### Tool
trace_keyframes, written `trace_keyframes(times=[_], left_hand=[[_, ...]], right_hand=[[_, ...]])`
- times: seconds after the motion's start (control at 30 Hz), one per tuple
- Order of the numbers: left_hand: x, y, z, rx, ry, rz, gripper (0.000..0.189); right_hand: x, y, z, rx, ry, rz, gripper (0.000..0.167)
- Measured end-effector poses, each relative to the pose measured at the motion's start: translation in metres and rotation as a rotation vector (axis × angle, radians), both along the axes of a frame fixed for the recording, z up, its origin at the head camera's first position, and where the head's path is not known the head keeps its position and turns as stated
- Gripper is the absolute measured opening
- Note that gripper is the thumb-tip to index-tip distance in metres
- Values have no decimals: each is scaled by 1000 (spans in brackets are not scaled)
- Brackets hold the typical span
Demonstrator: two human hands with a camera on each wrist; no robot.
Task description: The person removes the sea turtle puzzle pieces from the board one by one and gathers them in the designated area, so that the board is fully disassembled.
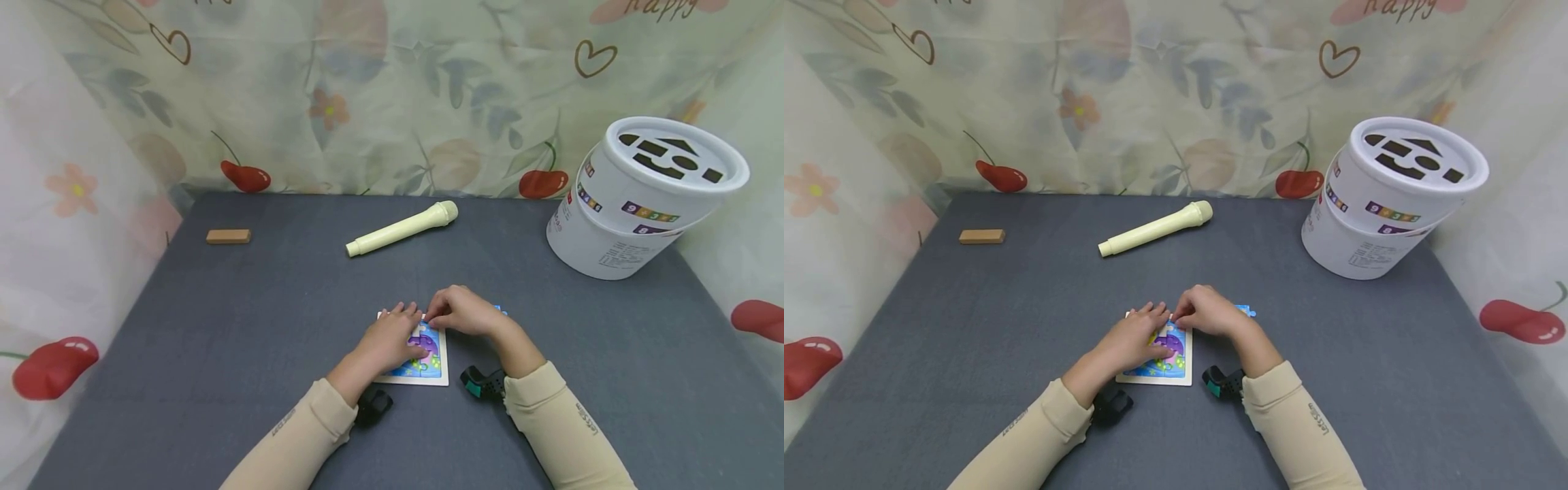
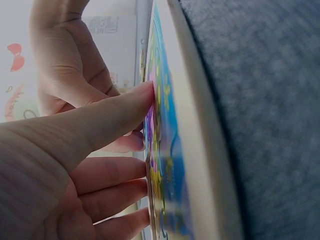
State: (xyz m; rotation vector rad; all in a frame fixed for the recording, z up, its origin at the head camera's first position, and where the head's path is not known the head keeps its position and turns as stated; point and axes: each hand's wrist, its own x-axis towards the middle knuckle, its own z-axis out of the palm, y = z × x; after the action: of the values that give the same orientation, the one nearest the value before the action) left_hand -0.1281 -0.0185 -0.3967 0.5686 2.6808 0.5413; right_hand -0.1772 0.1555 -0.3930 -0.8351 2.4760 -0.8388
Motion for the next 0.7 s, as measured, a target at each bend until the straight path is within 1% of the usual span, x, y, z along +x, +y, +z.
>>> trace_keyframes(times=[0.17,0.4,0.6,0.7], left_hand=[[-1,-2,1,7,-14,1,67],[-1,-3,1,14,-20,-1,66],[-1,-3,2,20,-28,6,66],[-1,-3,2,19,-31,8,67]], right_hand=[[0,-2,2,12,-12,-8,13],[4,-3,6,31,-14,10,16],[5,-3,4,14,-18,19,16],[4,-2,1,-5,-22,9,15]])
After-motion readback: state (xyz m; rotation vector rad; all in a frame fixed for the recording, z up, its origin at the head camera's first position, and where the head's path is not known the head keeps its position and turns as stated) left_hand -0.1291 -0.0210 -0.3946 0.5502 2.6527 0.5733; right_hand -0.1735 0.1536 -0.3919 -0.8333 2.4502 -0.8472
